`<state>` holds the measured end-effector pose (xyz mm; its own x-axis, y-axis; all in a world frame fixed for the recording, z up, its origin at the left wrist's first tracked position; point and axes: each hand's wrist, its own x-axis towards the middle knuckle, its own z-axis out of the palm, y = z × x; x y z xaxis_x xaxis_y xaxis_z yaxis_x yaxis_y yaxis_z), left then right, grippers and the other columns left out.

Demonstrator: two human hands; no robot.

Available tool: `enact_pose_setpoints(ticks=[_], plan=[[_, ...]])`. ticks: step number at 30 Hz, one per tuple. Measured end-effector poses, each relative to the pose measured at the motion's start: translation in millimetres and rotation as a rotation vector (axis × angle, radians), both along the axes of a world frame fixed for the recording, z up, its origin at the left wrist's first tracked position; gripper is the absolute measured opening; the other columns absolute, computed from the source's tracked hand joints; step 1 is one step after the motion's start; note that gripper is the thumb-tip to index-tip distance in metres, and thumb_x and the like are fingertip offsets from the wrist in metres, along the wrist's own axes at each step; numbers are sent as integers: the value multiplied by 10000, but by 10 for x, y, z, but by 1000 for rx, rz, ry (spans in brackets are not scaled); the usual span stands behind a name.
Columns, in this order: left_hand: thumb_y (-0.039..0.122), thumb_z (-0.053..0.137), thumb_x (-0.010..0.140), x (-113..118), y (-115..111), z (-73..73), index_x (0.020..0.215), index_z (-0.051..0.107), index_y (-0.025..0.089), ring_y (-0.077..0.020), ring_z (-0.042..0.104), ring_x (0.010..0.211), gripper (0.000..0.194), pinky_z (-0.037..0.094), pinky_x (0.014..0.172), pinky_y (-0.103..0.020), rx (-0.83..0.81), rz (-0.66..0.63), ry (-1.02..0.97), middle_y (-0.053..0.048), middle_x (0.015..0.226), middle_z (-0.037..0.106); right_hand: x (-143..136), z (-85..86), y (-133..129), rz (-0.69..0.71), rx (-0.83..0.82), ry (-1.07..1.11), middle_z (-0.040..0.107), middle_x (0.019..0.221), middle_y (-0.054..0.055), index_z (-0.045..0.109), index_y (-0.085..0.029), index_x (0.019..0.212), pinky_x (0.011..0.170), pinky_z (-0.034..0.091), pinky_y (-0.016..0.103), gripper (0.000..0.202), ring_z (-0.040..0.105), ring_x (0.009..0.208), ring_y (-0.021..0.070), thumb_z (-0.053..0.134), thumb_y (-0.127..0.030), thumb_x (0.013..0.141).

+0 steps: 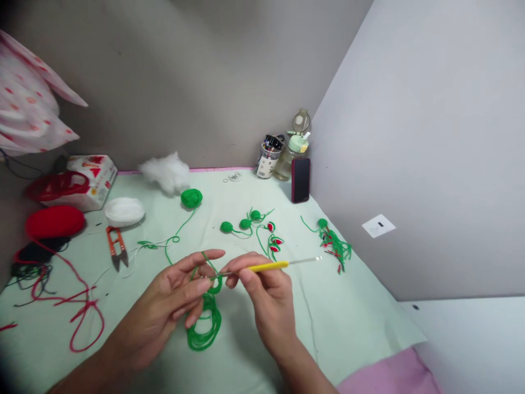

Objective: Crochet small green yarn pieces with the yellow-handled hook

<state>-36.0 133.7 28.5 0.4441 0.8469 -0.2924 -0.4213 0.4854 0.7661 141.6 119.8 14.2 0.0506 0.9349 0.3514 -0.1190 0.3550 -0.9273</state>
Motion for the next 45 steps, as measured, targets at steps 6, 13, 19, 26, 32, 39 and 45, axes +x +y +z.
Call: enact_pose_setpoints(ticks=[6, 13, 19, 26, 32, 39, 45], plan=[[253, 832, 863, -22, 5, 21, 1213, 801, 254, -31, 495, 513, 351, 397, 471, -166, -21, -52, -58, 20, 856, 621, -4, 42, -31, 54, -84, 135, 765, 866, 56, 765, -200, 965, 646, 613, 305, 201, 718, 667, 160, 640, -337, 1041], [266, 874, 824, -52, 18, 12, 1137, 834, 242, -14, 339, 487, 316, 387, 449, -163, -31, -38, -91, 32, 825, 589, -11, 96, -53, 77, -78, 154, 795, 891, 52, 765, -221, 965, 610, 619, 283, 203, 716, 609, 138, 631, -349, 1048], [271, 867, 817, -3, -41, 55, 1197, 805, 235, -25, 417, 491, 386, 389, 486, -193, -41, 56, -12, 37, 827, 589, 18, 74, -135, -80, 237, -439, 805, 919, 50, 768, -293, 1093, 687, 653, 323, 199, 775, 769, 204, 582, -236, 1053], [285, 934, 759, 9, -23, 45, 1200, 787, 156, -17, 239, 486, 483, 383, 500, -182, -213, 57, -137, 84, 690, 509, 37, -10, -132, -199, 386, -603, 792, 1021, 65, 780, -322, 1211, 756, 650, 338, 325, 757, 907, 217, 627, -123, 1005], [270, 924, 784, 53, -48, 31, 1206, 795, 228, -38, 467, 538, 444, 429, 548, -196, -71, 155, -20, 47, 814, 620, -10, 8, -78, -107, 177, -282, 746, 917, 54, 798, -298, 1069, 636, 603, 312, 225, 690, 766, 183, 589, -217, 1054], [277, 952, 742, 54, -25, -10, 1153, 837, 157, -20, 293, 499, 444, 399, 512, -169, -246, 87, -154, 75, 668, 515, -34, -76, -131, -259, 384, -569, 782, 1029, 63, 782, -342, 1226, 749, 616, 354, 371, 732, 909, 223, 629, -98, 992], [205, 885, 816, -10, 41, -11, 1159, 830, 193, -6, 293, 503, 347, 426, 516, -162, -182, 74, -151, 42, 802, 608, 0, 54, -5, -144, 27, 38, 687, 759, 32, 800, -229, 915, 610, 532, 305, 172, 607, 638, 152, 688, -321, 1007]])
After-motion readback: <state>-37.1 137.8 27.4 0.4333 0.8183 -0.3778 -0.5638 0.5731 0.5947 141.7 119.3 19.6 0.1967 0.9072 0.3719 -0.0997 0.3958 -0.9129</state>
